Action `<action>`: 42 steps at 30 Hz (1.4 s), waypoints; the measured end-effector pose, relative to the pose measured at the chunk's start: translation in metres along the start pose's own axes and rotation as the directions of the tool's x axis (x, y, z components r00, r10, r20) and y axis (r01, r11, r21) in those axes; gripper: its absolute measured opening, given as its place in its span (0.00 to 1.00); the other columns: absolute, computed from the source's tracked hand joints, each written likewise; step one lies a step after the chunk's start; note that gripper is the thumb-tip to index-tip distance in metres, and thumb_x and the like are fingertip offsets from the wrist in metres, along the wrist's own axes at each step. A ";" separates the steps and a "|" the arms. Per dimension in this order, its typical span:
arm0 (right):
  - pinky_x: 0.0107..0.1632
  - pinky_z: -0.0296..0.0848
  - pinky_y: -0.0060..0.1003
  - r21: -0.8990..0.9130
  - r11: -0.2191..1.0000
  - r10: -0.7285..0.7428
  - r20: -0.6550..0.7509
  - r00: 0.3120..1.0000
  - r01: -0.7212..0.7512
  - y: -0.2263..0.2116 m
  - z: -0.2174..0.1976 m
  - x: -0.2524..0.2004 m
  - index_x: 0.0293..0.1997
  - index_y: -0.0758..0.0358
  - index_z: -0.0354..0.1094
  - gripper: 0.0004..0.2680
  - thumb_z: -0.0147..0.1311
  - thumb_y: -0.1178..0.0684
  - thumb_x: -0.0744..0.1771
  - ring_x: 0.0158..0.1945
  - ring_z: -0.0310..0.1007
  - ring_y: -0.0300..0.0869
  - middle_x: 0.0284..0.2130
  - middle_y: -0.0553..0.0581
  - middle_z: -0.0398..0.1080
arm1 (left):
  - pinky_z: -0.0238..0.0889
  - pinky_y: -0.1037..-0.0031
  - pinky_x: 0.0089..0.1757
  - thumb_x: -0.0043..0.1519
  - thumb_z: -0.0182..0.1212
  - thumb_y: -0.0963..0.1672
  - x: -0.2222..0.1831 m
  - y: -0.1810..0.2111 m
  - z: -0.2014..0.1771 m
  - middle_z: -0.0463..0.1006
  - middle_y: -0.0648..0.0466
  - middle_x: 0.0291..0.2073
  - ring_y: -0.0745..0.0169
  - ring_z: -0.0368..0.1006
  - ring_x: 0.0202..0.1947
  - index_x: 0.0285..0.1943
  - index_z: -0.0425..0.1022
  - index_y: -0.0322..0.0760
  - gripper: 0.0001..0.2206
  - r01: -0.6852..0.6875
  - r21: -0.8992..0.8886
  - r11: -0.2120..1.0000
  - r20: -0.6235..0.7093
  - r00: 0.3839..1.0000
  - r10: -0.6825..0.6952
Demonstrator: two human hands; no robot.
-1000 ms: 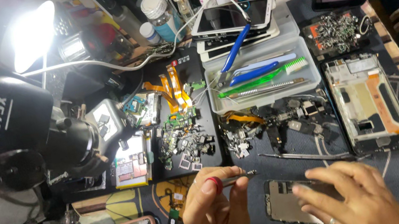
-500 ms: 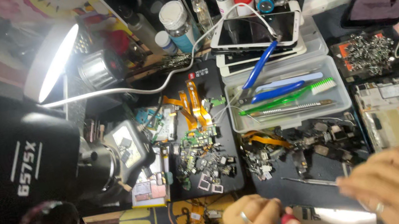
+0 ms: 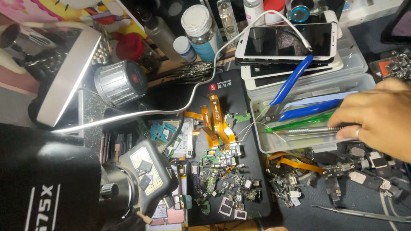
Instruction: The person uses a red-handled screwdriver to remove screws from a disassembled smartphone chassis. They then use tweezers to handle small internal components and place them on the workbench. The person continues to unscrew and manipulate parts of the phone throughout the clip.
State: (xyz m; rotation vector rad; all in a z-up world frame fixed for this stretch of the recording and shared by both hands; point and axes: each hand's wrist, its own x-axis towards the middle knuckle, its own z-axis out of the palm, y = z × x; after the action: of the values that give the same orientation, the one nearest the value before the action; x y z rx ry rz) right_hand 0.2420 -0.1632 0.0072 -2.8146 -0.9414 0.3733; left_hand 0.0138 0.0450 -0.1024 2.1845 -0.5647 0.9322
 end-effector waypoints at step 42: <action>0.49 0.65 0.39 -0.477 0.865 -0.316 -0.274 0.908 0.157 0.000 -0.020 0.048 0.44 0.49 0.77 0.10 0.59 0.42 0.64 0.46 0.72 0.39 0.37 0.43 0.71 | 0.67 0.79 0.23 0.50 0.73 0.43 0.022 0.001 0.001 0.73 0.57 0.21 0.66 0.71 0.18 0.32 0.78 0.34 0.09 0.074 -0.187 0.980 -0.099 0.991 -0.093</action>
State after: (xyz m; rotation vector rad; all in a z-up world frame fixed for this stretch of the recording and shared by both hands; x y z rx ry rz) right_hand 0.2846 -0.1358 0.0175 -2.9353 -1.4180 -0.4163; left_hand 0.0279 0.0411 -0.0854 1.9665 -0.4833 0.9095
